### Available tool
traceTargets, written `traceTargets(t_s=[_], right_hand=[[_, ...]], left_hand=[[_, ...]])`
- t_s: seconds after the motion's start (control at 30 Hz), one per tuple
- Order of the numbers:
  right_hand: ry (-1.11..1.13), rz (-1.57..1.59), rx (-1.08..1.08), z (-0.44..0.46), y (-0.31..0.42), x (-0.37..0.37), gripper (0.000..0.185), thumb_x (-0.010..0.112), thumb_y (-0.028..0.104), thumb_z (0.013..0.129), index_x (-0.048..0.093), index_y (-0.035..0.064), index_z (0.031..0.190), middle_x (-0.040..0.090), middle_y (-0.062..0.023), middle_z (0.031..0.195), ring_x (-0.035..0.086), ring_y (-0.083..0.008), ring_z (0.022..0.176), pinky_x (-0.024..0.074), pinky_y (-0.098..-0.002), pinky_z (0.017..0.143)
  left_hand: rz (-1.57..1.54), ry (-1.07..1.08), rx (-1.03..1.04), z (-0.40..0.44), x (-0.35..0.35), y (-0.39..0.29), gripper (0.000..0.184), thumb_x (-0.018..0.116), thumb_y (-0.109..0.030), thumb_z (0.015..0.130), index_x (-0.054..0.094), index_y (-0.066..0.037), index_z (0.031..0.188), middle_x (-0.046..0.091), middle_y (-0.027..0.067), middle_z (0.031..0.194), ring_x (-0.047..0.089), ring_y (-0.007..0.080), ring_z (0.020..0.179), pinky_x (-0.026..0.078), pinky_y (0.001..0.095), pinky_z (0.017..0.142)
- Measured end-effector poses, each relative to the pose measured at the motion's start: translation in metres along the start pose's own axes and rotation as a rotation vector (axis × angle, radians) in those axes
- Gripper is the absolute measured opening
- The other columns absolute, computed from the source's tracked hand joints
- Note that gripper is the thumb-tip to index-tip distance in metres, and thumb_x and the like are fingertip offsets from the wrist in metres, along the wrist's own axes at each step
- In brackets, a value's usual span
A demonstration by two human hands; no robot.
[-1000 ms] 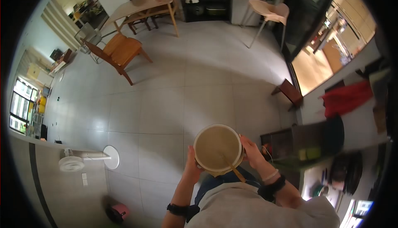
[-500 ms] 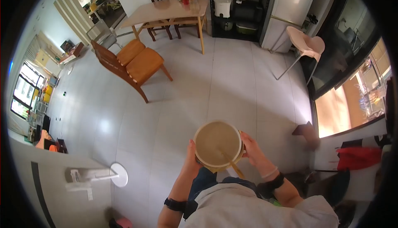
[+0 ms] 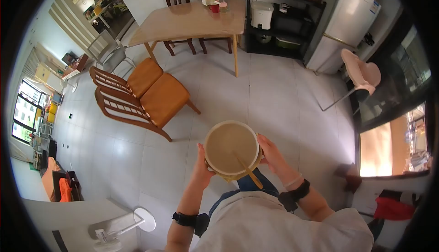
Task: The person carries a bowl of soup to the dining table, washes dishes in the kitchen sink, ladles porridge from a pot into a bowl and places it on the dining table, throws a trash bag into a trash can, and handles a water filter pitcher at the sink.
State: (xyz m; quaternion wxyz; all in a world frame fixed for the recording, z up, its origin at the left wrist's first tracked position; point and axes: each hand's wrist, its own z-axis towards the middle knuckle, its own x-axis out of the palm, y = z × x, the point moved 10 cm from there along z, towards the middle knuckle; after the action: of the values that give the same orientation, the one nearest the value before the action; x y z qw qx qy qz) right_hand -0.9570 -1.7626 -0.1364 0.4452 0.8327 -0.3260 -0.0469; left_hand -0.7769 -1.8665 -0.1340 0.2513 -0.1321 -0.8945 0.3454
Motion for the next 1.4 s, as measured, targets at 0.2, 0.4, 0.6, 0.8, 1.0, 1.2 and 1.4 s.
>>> traceTargets(t_s=[0.2,0.4,0.6,0.8,1.0,1.2,1.4], right_hand=[[0.109,-0.072,-0.037,0.149,0.123,0.036,0.046,0.040,0.043,0.094,0.047,0.0094,0.125,0.059,-0.0038,0.100,0.060,-0.0115,0.085,0.0529,-0.0304,0.064],[0.102,-0.119,-0.029,0.287,0.221,0.064,0.054,0.041,0.050,0.091,0.043,0.0122,0.131,0.055,-0.0050,0.111,0.053,-0.0164,0.104,0.0517,-0.0372,0.074],[0.060,-0.096,-0.026,0.412,0.312,0.091,0.053,0.041,0.051,0.091,0.045,0.0149,0.129,0.055,-0.0027,0.107,0.054,-0.0145,0.095,0.0493,-0.0358,0.071],[-0.070,-0.085,-0.072,0.532,0.395,0.112,0.050,0.040,0.053,0.090,0.050,0.0134,0.119,0.057,-0.0020,0.100,0.057,-0.0116,0.086,0.0506,-0.0330,0.065],[-0.107,-0.046,-0.129,0.645,0.463,0.137,0.047,0.040,0.053,0.090,0.053,0.0126,0.112,0.058,-0.0023,0.094,0.059,-0.0096,0.082,0.0514,-0.0289,0.058],[-0.107,-0.022,-0.097,0.757,0.520,0.158,0.044,0.041,0.048,0.092,0.053,0.0107,0.111,0.058,-0.0026,0.091,0.057,-0.0088,0.081,0.0501,-0.0282,0.059],[-0.100,0.050,-0.174,0.863,0.571,0.175,0.042,0.042,0.041,0.095,0.055,0.0039,0.109,0.058,-0.0038,0.097,0.053,-0.0108,0.094,0.0427,-0.0264,0.082]], left_hand=[[-0.066,-0.034,0.020,0.118,0.010,-0.122,0.068,0.027,-0.067,0.088,0.029,-0.022,0.138,0.031,0.0091,0.140,0.030,0.0308,0.128,0.030,0.0621,0.095],[-0.099,-0.040,0.048,0.242,0.015,-0.244,0.069,0.027,-0.067,0.088,0.027,-0.021,0.139,0.028,0.0095,0.141,0.029,0.0311,0.129,0.029,0.0606,0.097],[-0.084,0.088,0.011,0.381,0.012,-0.349,0.068,0.027,-0.067,0.088,0.029,-0.022,0.139,0.032,0.0081,0.139,0.030,0.0295,0.129,0.030,0.0586,0.098],[-0.014,0.098,-0.021,0.493,0.021,-0.467,0.069,0.027,-0.066,0.088,0.026,-0.020,0.139,0.033,0.0072,0.140,0.030,0.0283,0.130,0.030,0.0582,0.097],[0.060,0.216,-0.016,0.601,0.026,-0.563,0.077,0.024,-0.071,0.085,0.022,-0.017,0.141,0.030,0.0087,0.142,0.029,0.0296,0.131,0.031,0.0591,0.097],[0.075,0.154,-0.020,0.704,0.016,-0.637,0.072,0.022,-0.070,0.086,0.030,-0.021,0.138,0.034,0.0070,0.139,0.032,0.0294,0.128,0.031,0.0595,0.096],[0.025,0.066,0.024,0.796,-0.004,-0.692,0.073,0.022,-0.071,0.086,0.026,-0.022,0.140,0.035,0.0064,0.137,0.034,0.0276,0.126,0.033,0.0539,0.097]])
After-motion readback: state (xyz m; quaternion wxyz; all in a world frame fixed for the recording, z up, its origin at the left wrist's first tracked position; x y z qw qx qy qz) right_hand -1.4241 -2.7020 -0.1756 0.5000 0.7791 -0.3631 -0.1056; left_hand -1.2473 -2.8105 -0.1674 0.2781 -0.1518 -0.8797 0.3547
